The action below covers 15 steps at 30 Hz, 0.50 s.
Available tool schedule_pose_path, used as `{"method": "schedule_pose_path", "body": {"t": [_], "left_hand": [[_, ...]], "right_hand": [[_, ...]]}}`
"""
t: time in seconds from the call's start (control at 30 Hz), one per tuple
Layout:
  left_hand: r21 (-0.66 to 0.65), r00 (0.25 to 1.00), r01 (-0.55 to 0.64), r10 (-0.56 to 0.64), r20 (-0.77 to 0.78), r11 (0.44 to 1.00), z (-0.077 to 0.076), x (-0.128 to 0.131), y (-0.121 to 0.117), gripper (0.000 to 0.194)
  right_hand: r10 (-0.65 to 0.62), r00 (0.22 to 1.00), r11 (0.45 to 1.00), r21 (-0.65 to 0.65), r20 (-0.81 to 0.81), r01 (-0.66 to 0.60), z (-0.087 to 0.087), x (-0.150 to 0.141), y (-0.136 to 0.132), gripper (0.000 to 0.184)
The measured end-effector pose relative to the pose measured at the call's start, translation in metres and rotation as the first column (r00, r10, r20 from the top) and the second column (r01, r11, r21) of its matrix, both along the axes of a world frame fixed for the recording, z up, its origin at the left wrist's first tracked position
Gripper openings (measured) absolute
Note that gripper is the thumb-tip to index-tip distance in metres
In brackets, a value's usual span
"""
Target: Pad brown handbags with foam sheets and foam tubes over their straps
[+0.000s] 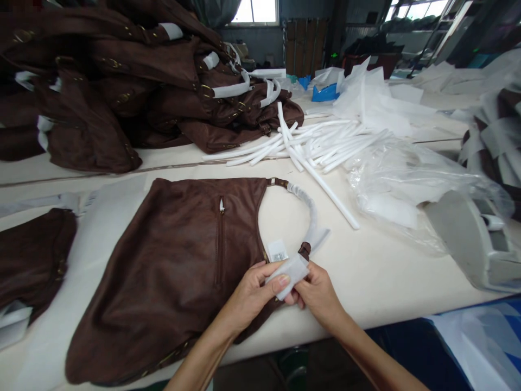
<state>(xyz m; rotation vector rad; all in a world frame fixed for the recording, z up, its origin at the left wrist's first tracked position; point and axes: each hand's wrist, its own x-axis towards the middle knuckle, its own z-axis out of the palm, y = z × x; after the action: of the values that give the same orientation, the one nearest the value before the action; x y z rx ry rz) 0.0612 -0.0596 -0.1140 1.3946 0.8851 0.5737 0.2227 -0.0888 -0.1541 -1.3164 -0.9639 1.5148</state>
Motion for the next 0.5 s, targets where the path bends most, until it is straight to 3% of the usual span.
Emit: {"method": "schedule_pose_path", "body": {"t": [0.13,0.27,0.33,0.4,0.5], "left_hand": [[0.084,0.993,-0.068,0.076,-0.088,0.994,-0.003,0.003,0.000,0.051],[-0.041,0.998,-0.041,0.043,0.046,0.998,-0.012,0.010,-0.002,0.064],[-0.036,0.997,-0.076,0.077,0.028,0.996,-0.014,0.013,-0.004,0.066],[0.082,0.985,-0.134,0.142,-0.102,0.988,-0.011,0.014,-0.008,0.066],[0.295,0.937,-0.054,0.151,-0.316,0.954,0.010,0.009,-0.013,0.058]], "right_hand": [[-0.053,0.999,0.998,0.043,-0.007,0.053,0.002,-0.003,0.003,0.033],[-0.142,0.978,0.985,0.074,-0.154,0.155,0.006,-0.002,0.006,0.035],[-0.147,0.966,0.986,0.042,-0.215,0.160,0.007,0.005,0.004,0.036],[-0.162,0.964,0.986,0.000,-0.210,0.165,0.008,0.019,-0.001,0.043],[-0.226,0.970,0.974,-0.019,-0.086,0.226,0.008,0.052,-0.014,0.054]]}}
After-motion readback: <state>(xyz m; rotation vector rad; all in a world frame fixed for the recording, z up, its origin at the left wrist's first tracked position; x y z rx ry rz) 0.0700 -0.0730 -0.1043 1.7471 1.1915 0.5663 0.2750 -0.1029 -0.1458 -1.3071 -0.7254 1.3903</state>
